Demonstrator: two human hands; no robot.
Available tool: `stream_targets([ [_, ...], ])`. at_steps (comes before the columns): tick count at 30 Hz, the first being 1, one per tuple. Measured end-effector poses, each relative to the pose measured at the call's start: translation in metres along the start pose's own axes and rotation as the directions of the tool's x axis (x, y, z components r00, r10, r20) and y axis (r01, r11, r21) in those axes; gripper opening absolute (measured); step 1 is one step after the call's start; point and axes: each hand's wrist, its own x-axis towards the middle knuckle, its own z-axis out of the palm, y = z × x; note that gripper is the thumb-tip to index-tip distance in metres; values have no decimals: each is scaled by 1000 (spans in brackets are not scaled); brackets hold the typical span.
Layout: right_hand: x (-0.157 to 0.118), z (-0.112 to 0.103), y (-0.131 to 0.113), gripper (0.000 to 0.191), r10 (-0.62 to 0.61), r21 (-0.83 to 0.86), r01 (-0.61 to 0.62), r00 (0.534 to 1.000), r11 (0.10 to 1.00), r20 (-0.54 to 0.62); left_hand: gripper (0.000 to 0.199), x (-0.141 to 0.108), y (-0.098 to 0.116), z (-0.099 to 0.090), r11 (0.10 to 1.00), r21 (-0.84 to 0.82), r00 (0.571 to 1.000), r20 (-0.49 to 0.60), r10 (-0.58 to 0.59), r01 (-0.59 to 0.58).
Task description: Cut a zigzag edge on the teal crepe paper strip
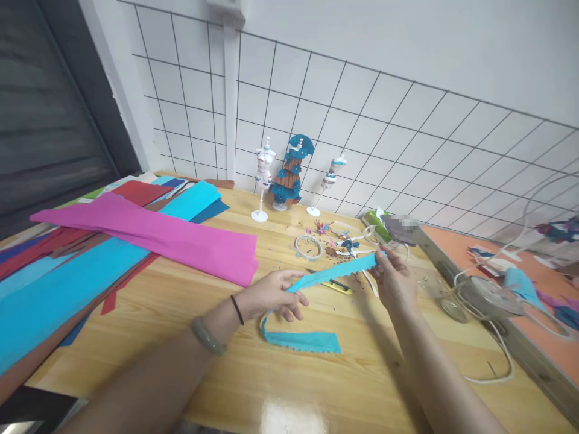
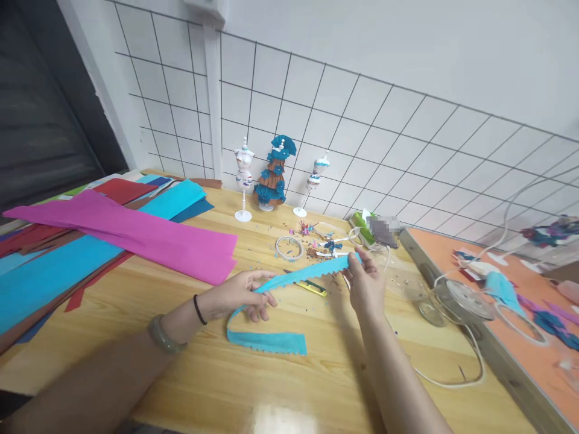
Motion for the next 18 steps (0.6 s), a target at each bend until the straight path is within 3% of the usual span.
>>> stream_targets([
  [7, 18, -14, -66, 38, -201, -49, 199, 978, 979, -45, 59, -6, 13, -7, 991, 109, 997, -16, 78, -76],
  [12, 17, -30, -111, 36, -259, -124, 248, 962, 961, -83, 47, -4, 15, -8, 987, 102, 990, -47, 133, -128],
  [18, 21, -64, -140, 27, -295, -146, 270, 936, 952, -192, 47, -1, 11, -12, 987, 46, 987, -40, 153, -151],
])
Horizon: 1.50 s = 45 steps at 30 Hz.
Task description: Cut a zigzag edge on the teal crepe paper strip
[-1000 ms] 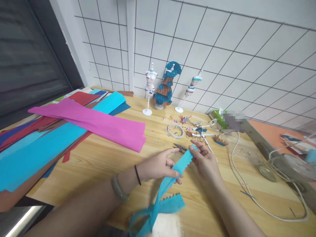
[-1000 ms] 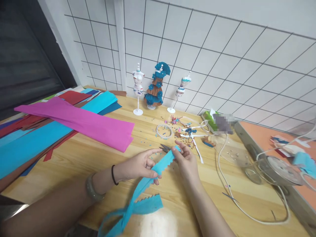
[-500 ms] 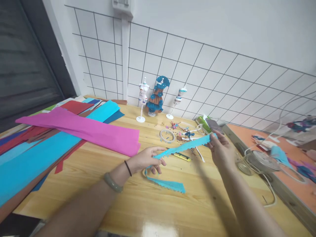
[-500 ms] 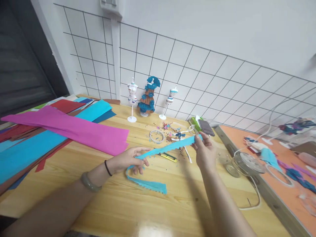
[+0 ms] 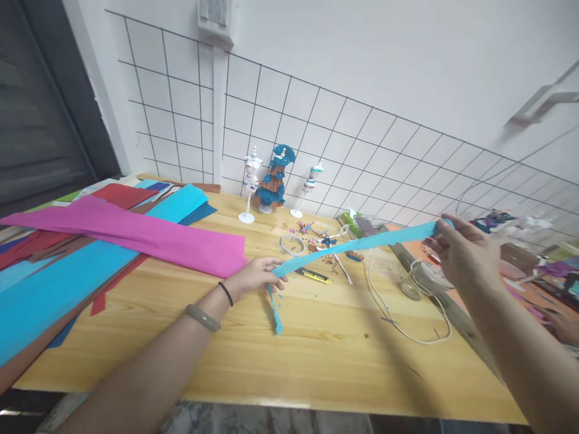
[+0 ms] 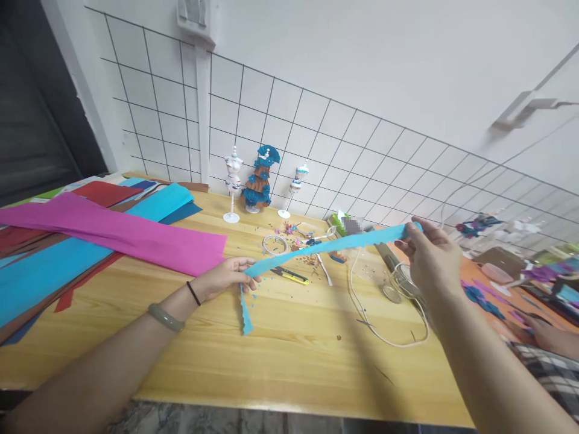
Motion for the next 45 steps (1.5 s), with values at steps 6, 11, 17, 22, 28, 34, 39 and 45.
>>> stream_targets([
  [6, 3, -38, -7, 26, -11, 27, 12, 999, 1000, -45, 51, 2, -5, -6, 997, -55, 998, 40, -51, 53],
  [11, 3, -64, 2, 19, 60, 60, -55, 995, 997, -85, 51, -3, -1, -16, 964, -249, 990, 123, -65, 94],
  [17, -7, -89, 30, 10, 252, 63, -246, 959, 967, -132, 51, -9, 5, -27, 826, -561, 993, 113, 10, 55],
  [22, -22, -103, 60, 9, 358, 80, -349, 913, 934, -196, 44, -6, 5, -31, 745, -666, 998, 55, 25, 18],
  [28, -38, -118, 91, 11, 455, 100, -444, 861, 891, -228, 28, -3, 4, -35, 689, -720, 996, -88, 32, -85],
  [34, -50, -136, 112, 8, 487, 101, -480, 825, 872, -285, 23, 5, 0, -31, 935, -296, 952, -288, 106, -193],
  [39, -58, -151, 121, 12, 489, 102, -482, 819, 870, -301, 34, 16, -12, -28, 927, 344, 865, -408, 293, -152],
  [45, -64, -159, 124, 17, 499, 90, -494, 826, 865, -263, 19, 9, -11, -11, 696, 703, 911, -175, 373, -149],
])
